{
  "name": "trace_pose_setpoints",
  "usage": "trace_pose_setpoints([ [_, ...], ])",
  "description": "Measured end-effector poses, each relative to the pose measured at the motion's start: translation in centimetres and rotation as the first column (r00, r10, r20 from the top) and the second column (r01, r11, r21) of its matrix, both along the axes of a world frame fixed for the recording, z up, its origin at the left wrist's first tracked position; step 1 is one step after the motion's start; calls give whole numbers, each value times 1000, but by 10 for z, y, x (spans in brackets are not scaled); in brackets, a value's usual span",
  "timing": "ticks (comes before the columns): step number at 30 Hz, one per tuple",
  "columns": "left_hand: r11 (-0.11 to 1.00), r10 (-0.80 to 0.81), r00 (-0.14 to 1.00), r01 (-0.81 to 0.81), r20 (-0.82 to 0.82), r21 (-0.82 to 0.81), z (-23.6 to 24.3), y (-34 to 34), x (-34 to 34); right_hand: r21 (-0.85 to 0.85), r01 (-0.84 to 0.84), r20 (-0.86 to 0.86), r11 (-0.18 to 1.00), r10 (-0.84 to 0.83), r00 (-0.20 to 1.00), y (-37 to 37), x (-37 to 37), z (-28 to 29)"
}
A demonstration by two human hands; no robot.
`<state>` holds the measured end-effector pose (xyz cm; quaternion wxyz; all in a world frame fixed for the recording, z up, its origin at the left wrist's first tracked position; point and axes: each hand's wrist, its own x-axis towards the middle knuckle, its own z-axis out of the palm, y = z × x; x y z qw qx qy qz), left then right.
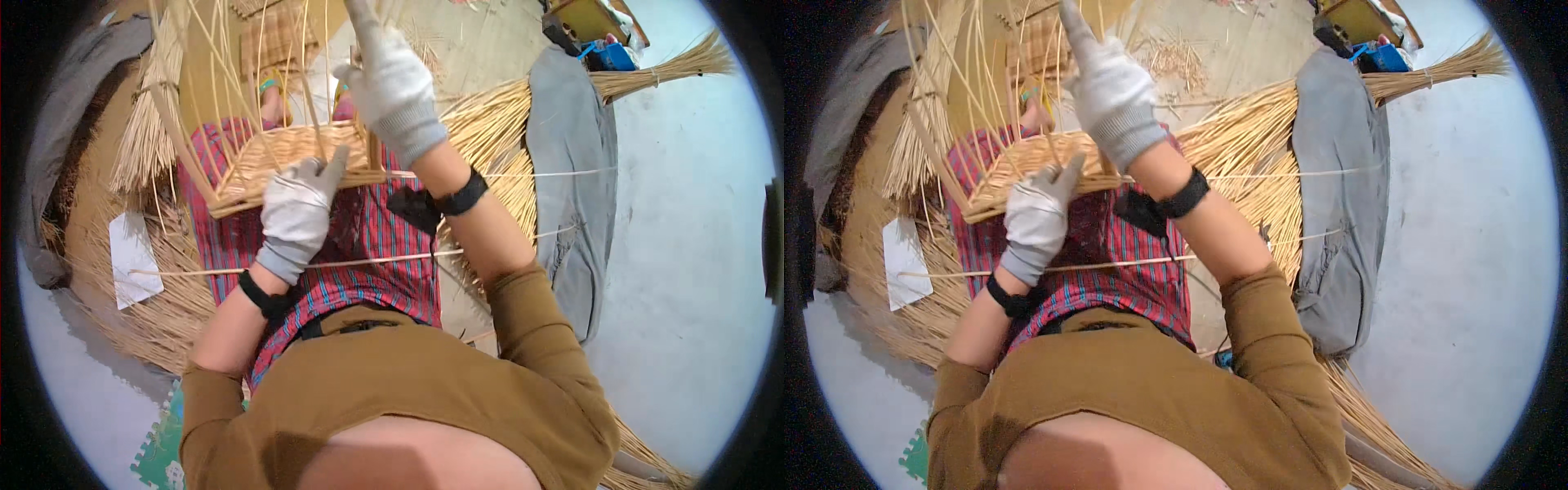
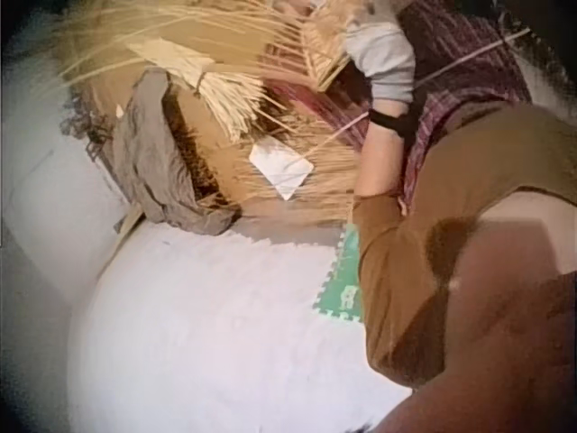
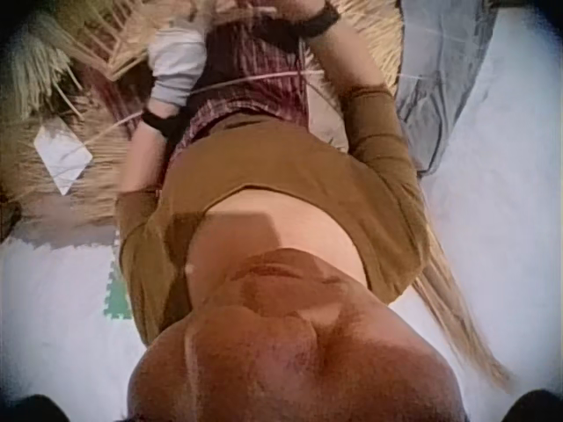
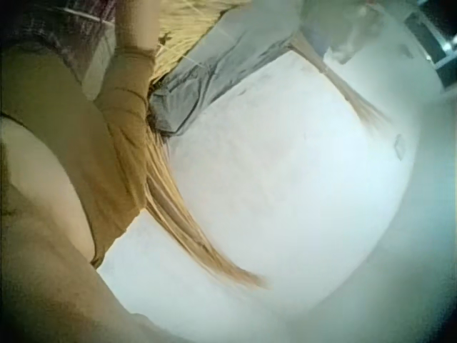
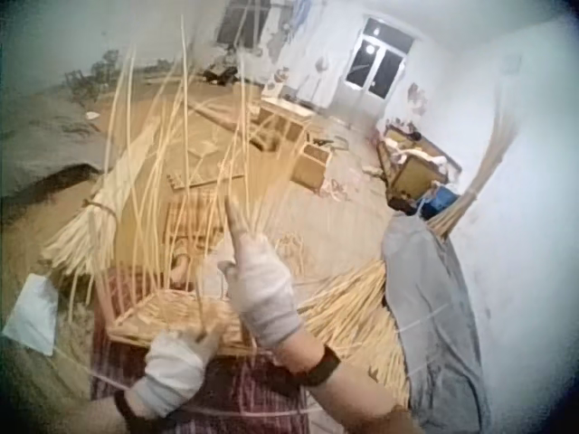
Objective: Weaving a basket using straw or wicker materials.
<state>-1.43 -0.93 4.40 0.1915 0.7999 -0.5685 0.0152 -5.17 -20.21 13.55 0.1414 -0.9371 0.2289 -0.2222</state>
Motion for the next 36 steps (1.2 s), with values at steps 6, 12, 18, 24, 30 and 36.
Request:
trace_pose_setpoints([
  [6,980,147,896,-74,420,-185,42,10,3,519,-155,130,841,101,986,12,-9,-15],
  [12,998,68,983,-68,171,-5,29,-1,-11,62,-237,-132,970,243,961,29,-49,-21],
  [18,994,-82,977,94,196,-53,3,-2,3,-114,-398,-279,910,356,892,36,-89,-46],
  [24,999,11,999,-9,43,-34,26,4,-5,-41,-339,-310,940,310,899,34,-98,-54],
  [30,994,52,480,-110,-876,-1,49,-9,1,47,-336,-344,941,331,879,19,-97,-38],
  [36,992,47,294,-130,-955,8,42,-12,9,600,-229,-296,767,478,827,-25,-92,-28],
])
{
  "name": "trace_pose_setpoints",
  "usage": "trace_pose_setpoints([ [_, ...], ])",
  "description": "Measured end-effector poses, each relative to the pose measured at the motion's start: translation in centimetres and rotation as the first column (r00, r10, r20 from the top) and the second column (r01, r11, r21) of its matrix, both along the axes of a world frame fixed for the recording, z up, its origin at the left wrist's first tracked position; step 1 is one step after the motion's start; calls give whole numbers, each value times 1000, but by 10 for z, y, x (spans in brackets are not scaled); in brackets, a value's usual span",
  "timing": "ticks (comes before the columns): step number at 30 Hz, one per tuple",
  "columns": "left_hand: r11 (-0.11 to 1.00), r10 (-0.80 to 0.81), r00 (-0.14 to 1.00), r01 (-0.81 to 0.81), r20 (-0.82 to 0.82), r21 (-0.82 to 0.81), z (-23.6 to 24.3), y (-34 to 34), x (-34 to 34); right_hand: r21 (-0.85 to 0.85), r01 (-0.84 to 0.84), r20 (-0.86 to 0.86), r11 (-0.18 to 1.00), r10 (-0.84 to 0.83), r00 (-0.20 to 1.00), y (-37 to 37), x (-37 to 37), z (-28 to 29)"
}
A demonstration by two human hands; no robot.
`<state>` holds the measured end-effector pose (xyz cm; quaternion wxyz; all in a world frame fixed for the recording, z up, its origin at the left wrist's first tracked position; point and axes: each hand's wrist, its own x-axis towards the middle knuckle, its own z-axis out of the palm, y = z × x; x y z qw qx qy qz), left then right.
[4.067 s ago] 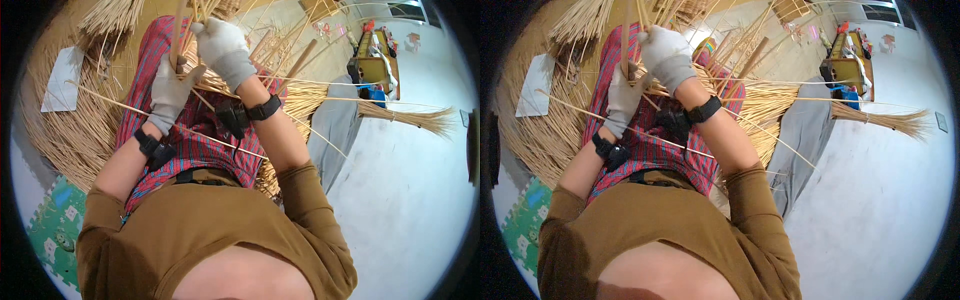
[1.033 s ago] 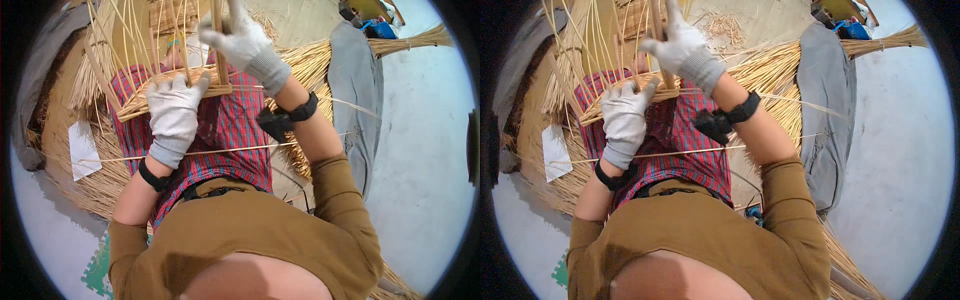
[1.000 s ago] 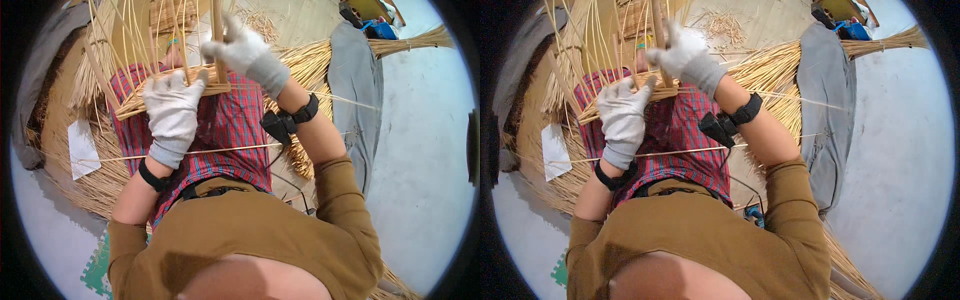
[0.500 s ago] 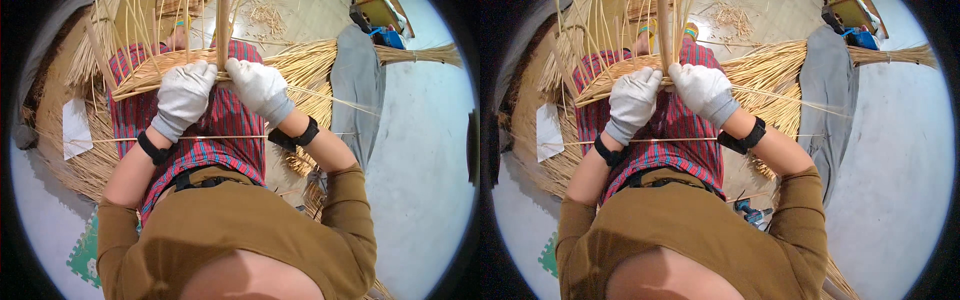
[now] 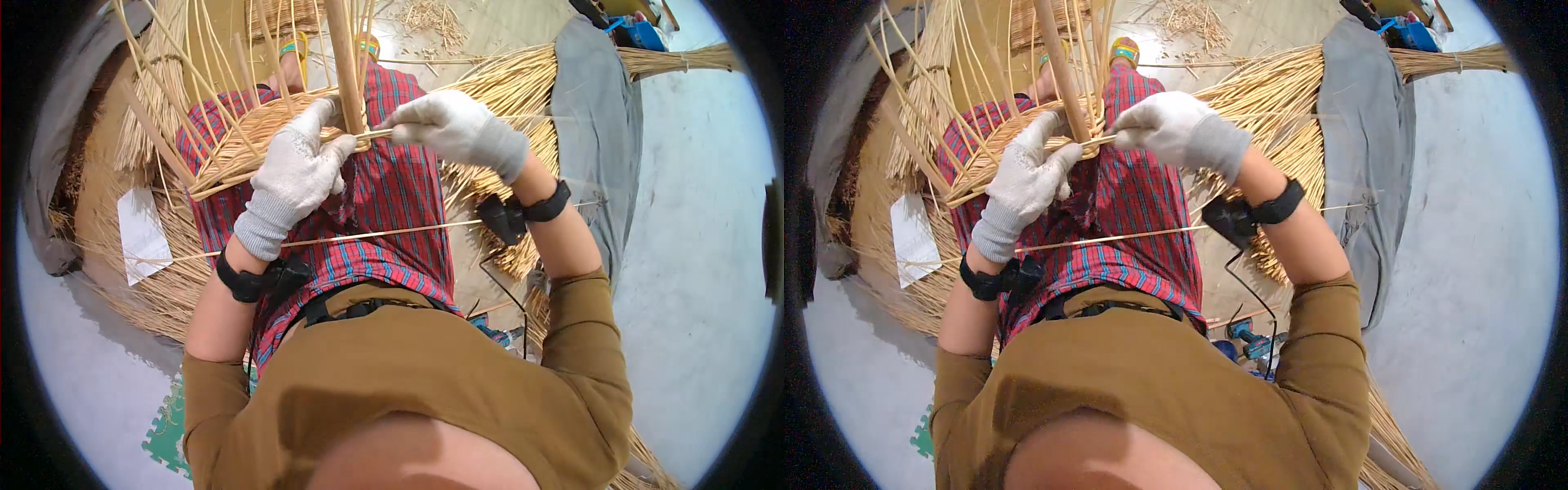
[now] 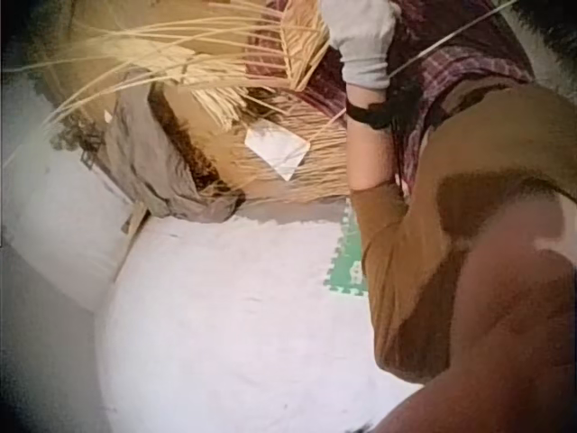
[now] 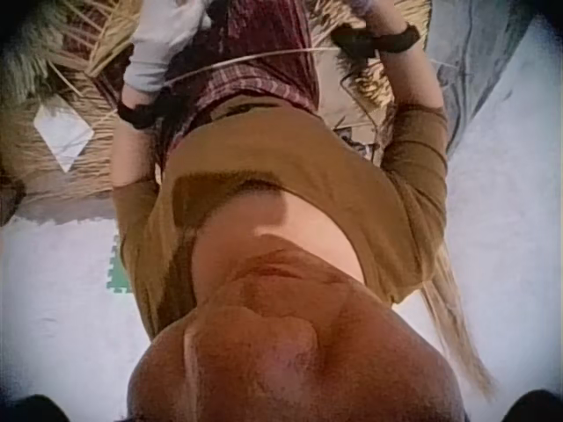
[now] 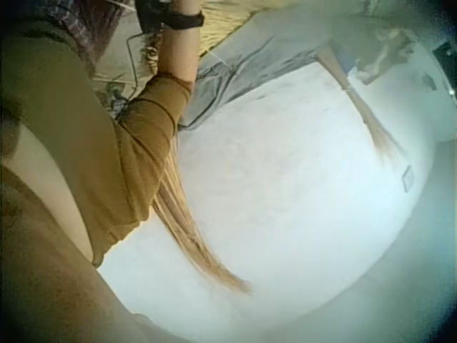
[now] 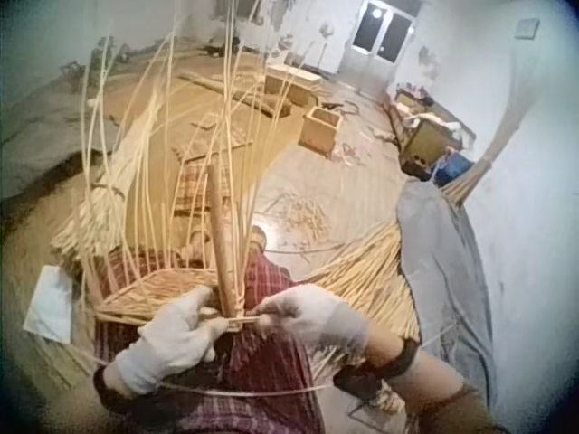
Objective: Weaving a basket using straw or wicker materials.
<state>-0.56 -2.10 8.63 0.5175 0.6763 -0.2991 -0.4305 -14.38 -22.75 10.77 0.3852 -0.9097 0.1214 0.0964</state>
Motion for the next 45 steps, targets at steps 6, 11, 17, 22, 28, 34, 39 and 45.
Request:
trace_pose_setpoints([
  [6,996,-44,957,64,288,-62,-15,-3,6,-548,212,359,809,-2,934,-17,36,-36],
  [11,980,-60,997,49,49,193,2,-1,2,-324,170,451,931,-6,892,-4,48,-52],
  [17,993,120,920,-104,373,-64,35,23,15,-529,313,661,789,151,735,68,3,-21],
  [22,988,80,995,-72,53,-138,71,102,12,-479,394,544,784,-88,834,73,13,-51],
  [28,943,7,963,83,268,-323,51,119,7,-604,455,669,654,107,735,62,-44,-65],
  [34,998,-39,996,34,-80,-60,-14,100,60,-654,503,584,565,-46,811,70,-27,-84],
  [39,989,52,996,-61,-70,-134,-65,106,94,-675,383,378,631,-150,914,82,14,-101],
  [45,976,68,898,-150,-434,-158,-73,110,105,-581,483,584,655,-79,808,108,18,-39],
])
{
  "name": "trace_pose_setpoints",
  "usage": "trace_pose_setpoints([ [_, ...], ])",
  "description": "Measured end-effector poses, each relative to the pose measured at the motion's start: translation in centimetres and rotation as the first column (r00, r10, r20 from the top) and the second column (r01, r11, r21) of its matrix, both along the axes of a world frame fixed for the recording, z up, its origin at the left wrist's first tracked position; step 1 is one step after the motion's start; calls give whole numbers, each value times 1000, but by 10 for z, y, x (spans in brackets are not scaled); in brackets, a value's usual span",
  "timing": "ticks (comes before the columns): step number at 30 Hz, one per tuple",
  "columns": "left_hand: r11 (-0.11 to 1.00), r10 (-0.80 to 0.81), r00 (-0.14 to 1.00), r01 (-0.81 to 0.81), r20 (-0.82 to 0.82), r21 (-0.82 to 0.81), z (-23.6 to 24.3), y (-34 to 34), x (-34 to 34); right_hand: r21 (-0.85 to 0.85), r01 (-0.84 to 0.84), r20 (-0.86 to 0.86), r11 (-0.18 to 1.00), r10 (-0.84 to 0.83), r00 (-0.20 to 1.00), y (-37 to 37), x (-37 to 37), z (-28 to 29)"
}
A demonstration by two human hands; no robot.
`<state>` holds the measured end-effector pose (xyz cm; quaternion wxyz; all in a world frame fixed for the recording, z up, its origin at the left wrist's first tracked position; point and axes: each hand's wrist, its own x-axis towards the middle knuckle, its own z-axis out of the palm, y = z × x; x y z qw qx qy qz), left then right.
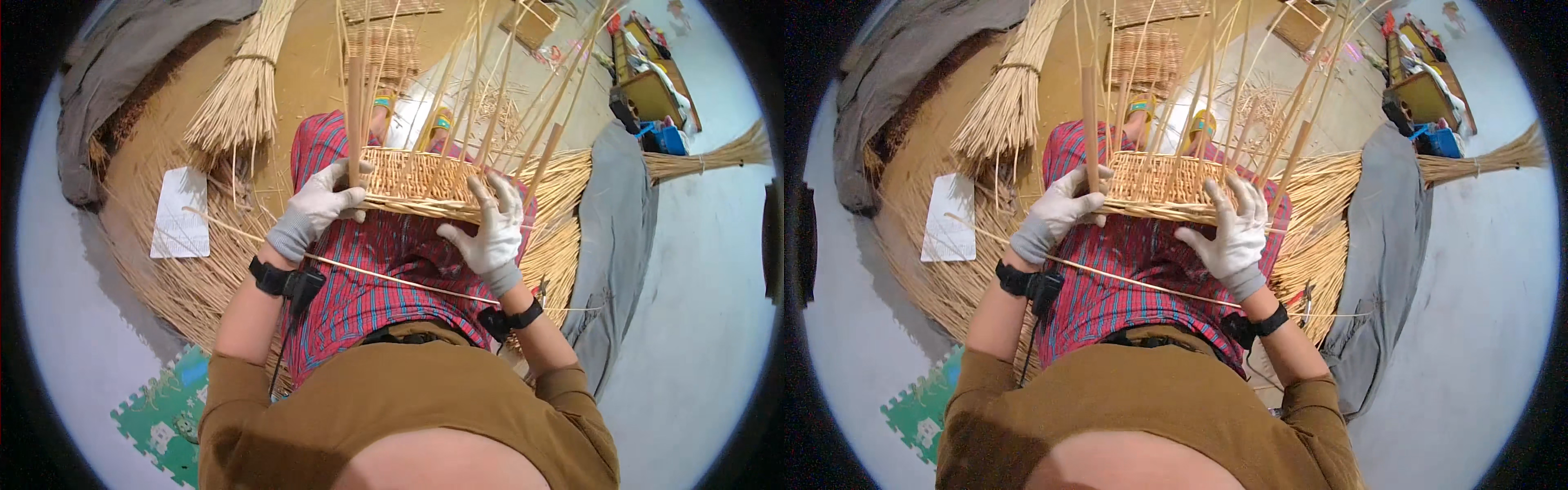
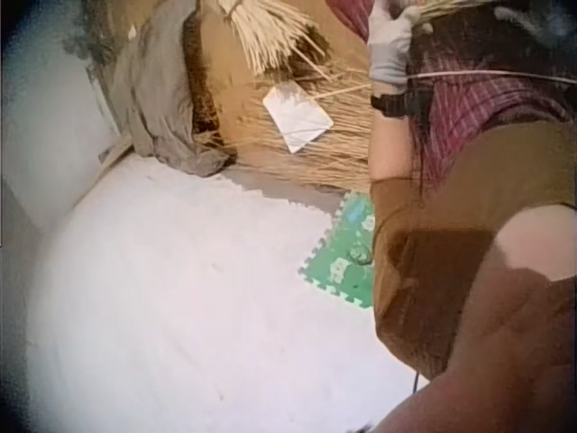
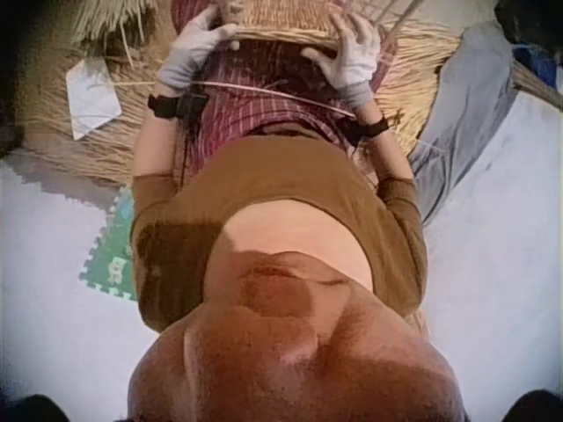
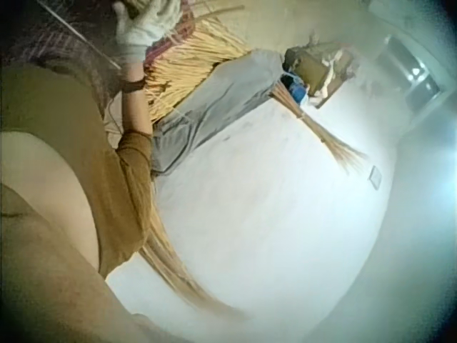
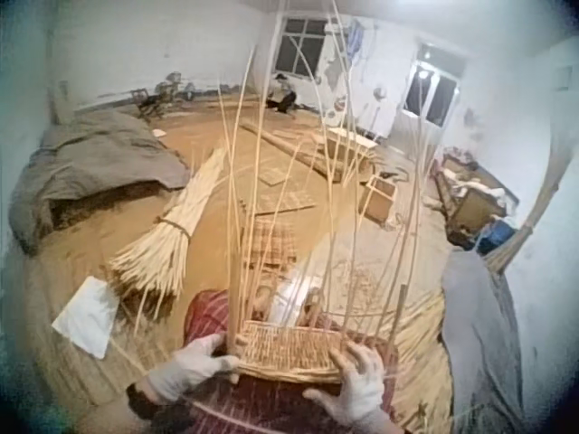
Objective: Weaving a basket using straw or wicker materials.
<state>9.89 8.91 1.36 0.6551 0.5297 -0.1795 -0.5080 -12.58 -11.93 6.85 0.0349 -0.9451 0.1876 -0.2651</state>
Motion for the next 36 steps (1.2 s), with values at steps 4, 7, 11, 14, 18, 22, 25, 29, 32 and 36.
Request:
trace_pose_setpoints([
  [4,1000,10,986,-9,-164,4,4,-2,0,220,-447,23,867,454,891,11,60,36],
  [7,999,23,993,-18,-116,42,8,-6,-6,577,-245,139,779,202,969,19,161,64],
  [11,982,55,998,-52,-14,183,12,-6,-12,762,-220,227,609,67,972,-22,253,130],
  [14,981,94,996,-92,-3,173,8,-3,-12,988,-92,30,123,427,904,-54,239,149],
  [18,977,180,982,-171,-62,129,-6,4,-9,439,-369,458,819,149,876,-43,69,65],
  [22,979,199,971,-193,-128,59,-17,8,-5,981,100,-187,-167,-669,720,1,-49,-30],
  [25,980,196,967,-198,-165,7,-16,6,-4,958,-158,-21,-237,-612,791,4,-65,-33],
  [29,990,139,985,-140,-100,-9,-12,0,-5,954,123,-181,-272,-197,964,12,-37,15],
  [32,997,81,995,-81,-60,-3,-7,-4,-9,964,-77,12,255,248,969,37,28,29],
  [36,1000,18,999,-19,-41,-5,-2,-7,-10,792,-406,381,456,150,912,24,163,18],
])
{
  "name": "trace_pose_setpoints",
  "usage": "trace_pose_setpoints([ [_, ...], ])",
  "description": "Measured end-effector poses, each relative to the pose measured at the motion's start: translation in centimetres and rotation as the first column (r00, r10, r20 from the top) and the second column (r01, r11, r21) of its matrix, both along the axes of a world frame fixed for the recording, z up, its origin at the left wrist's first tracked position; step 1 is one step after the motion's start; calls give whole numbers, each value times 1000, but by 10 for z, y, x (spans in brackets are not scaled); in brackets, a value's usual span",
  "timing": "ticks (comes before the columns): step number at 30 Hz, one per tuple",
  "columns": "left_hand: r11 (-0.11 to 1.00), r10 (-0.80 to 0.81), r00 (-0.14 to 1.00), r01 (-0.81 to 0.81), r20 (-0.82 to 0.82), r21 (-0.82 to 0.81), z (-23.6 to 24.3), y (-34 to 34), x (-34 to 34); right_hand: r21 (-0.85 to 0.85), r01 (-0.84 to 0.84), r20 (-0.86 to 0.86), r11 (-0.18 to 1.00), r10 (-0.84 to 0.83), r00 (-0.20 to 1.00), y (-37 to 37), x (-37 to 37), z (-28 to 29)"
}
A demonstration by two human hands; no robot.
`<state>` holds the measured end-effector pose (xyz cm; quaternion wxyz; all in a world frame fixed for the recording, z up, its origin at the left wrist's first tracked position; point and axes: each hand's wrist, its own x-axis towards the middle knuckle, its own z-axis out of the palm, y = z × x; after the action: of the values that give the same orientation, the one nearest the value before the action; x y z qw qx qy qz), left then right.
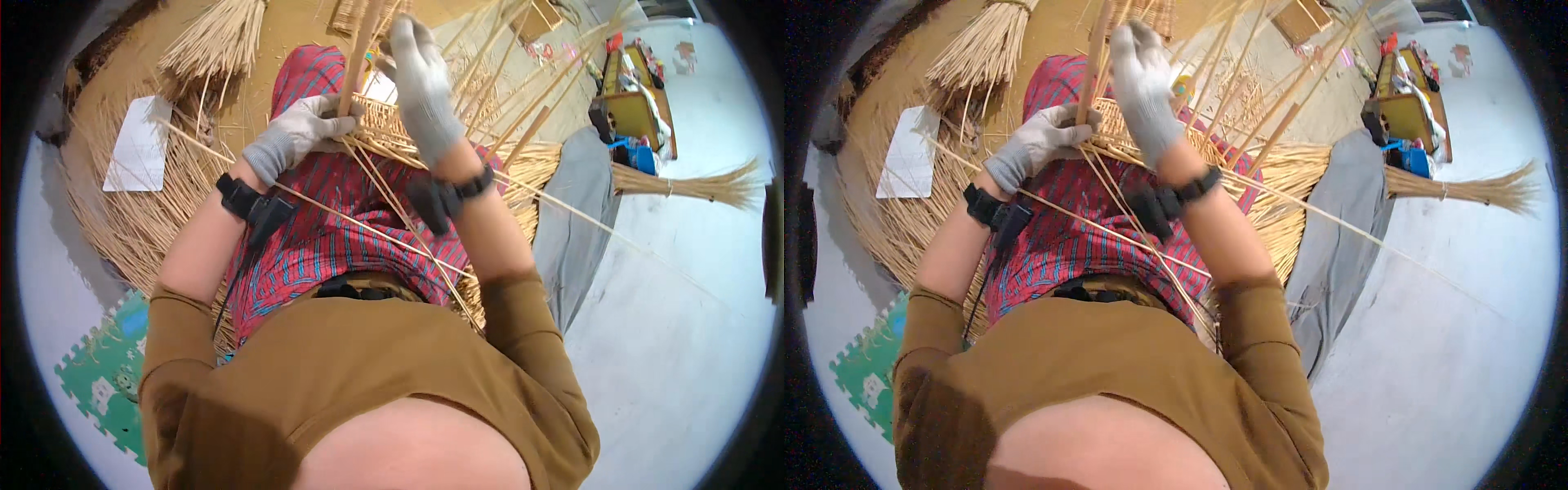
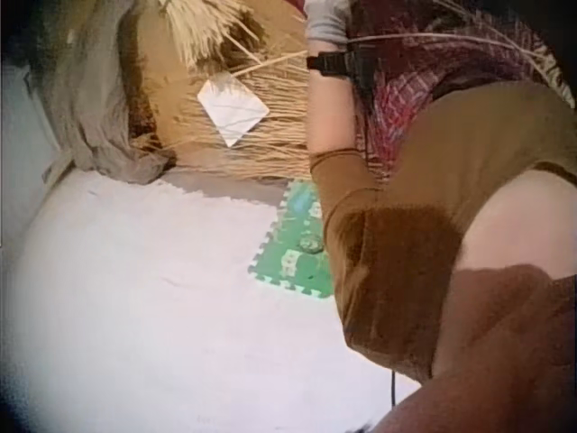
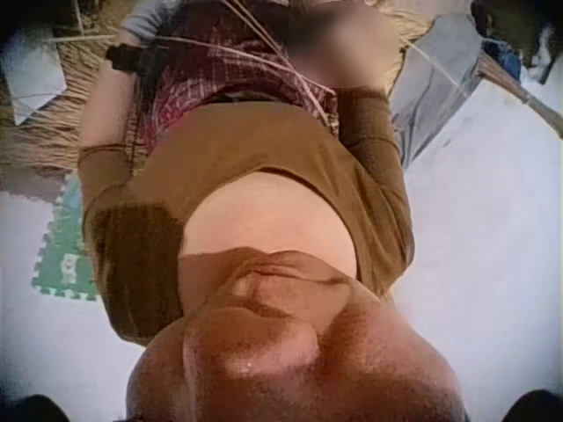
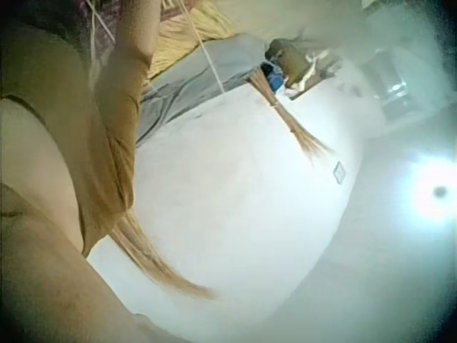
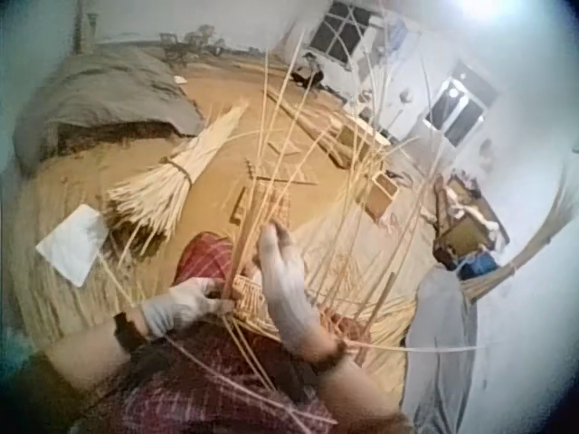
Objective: Weaving a basket using straw or wicker materials.
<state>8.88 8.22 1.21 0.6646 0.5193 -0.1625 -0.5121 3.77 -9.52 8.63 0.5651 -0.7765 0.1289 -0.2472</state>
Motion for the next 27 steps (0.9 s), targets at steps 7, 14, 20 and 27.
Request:
trace_pose_setpoints([
  [7,999,12,999,-13,33,47,-17,4,3,573,94,40,814,-143,989,28,73,-44],
  [14,998,-59,990,64,125,-30,-28,4,6,803,-417,284,425,343,895,-5,61,-57],
  [20,994,-37,991,50,128,-99,-22,6,10,441,-117,-62,890,160,985,32,25,-33],
  [27,992,-98,985,108,139,-68,-22,9,15,-449,-260,-187,855,195,963,29,-132,-30],
])
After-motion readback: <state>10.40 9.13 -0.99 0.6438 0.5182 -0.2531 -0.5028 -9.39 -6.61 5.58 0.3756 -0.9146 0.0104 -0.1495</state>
